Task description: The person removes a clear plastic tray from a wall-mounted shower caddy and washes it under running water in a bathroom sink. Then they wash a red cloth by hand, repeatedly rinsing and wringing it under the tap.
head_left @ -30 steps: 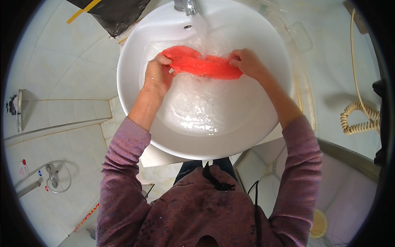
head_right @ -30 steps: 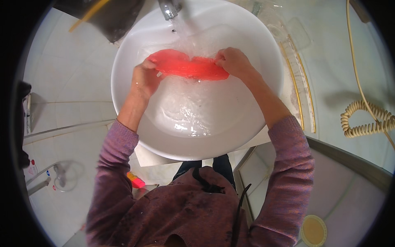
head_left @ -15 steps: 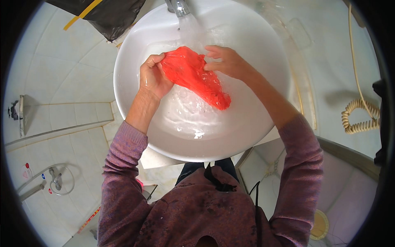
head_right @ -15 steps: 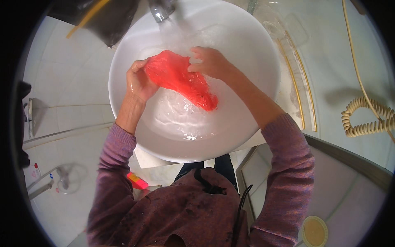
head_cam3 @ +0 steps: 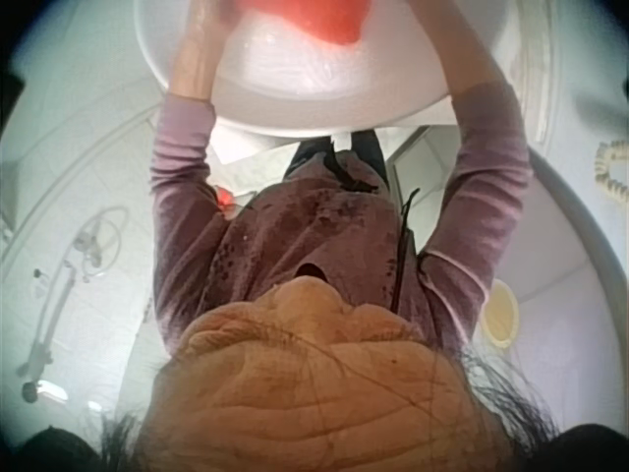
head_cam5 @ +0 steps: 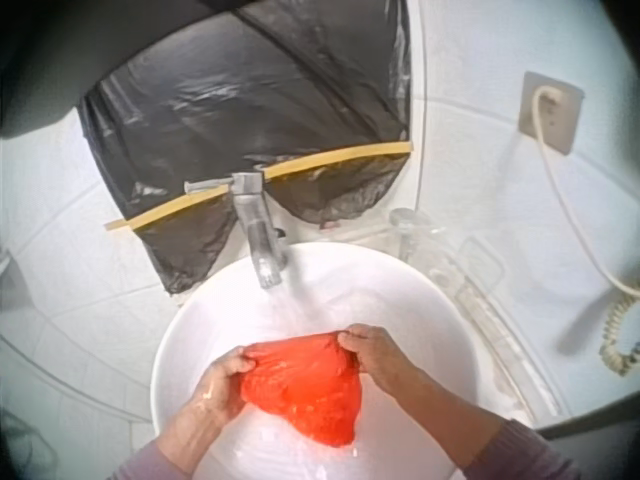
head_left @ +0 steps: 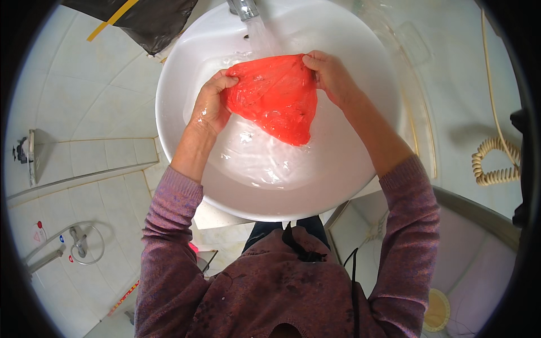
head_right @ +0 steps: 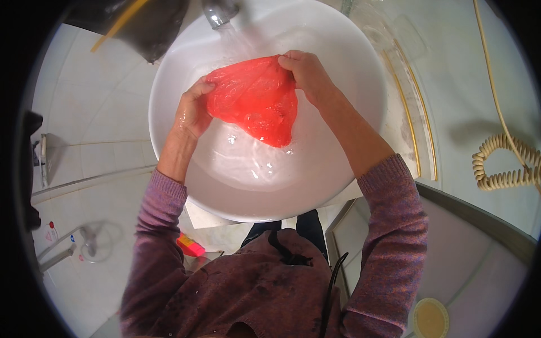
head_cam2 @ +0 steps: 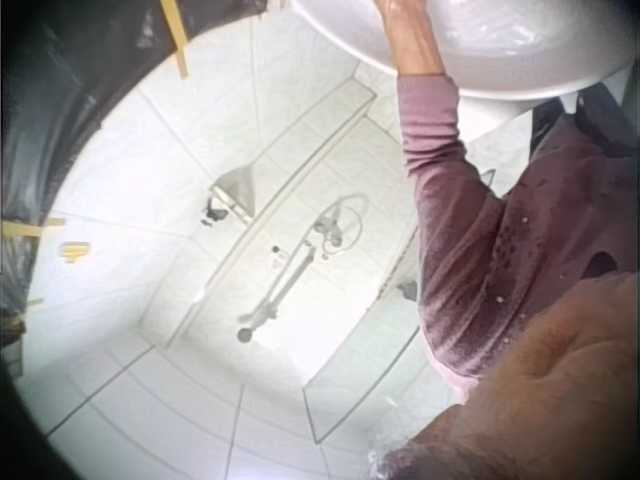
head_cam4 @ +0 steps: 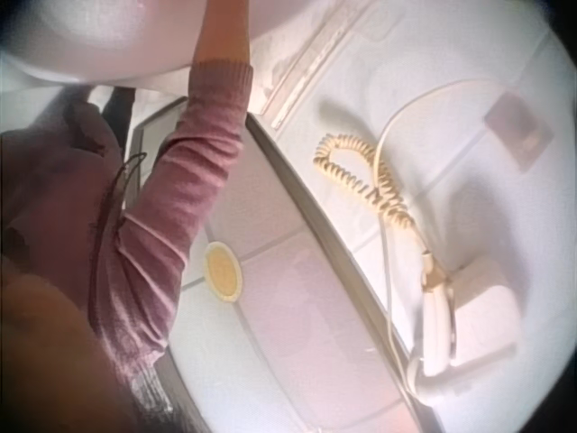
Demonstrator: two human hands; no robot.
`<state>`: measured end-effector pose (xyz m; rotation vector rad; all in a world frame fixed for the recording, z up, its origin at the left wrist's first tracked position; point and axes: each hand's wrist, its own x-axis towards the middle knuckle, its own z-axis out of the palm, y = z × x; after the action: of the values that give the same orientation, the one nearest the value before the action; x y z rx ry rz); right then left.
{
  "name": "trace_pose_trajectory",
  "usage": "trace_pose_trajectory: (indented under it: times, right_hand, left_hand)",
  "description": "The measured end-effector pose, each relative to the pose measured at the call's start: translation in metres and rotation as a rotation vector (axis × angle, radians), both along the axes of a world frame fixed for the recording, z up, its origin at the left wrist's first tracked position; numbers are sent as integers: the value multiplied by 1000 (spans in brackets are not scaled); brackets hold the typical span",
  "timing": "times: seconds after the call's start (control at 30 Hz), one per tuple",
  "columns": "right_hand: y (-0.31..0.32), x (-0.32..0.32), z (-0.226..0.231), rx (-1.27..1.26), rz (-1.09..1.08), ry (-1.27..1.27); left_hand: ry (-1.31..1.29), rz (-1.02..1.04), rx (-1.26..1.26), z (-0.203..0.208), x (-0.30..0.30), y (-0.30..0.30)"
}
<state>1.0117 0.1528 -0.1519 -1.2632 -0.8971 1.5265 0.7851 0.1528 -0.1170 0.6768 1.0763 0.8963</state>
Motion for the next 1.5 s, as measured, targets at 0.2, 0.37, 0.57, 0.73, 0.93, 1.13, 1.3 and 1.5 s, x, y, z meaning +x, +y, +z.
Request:
trace_pose_trajectory:
  times: [0.2, 0.37, 0.57, 0.73, 0.93, 1.13, 1.3, 1.5]
  right_hand:
    - [1, 2, -3, 30, -53, 13]
    - [3, -2, -11, 88, -50, -42]
    - [13, -1, -26, 171, -44, -466]
    - [4, -1, -12, 447, -81, -1158]
    - [-56, -30, 9, 567, 698, -1373]
    - [-41, 1, -24, 649, 601, -1706]
    - [-10, 13, -29, 414, 501, -1256]
    - [-9, 2, 2, -189, 210, -101]
  left_hand:
    - [32, 6, -7, -4, -1, 1]
    - [179, 41, 39, -6, -2, 1]
    - [334, 134, -74, -17, -3, 1]
    - [944, 7, 719, -33, -5, 1]
    - [1548, -866, 566, -41, 11, -22]
    - [1580, -813, 420, -32, 7, -18]
    - [1217, -927, 639, -35, -2, -19]
    - [1053, -773, 811, -48, 9, -25]
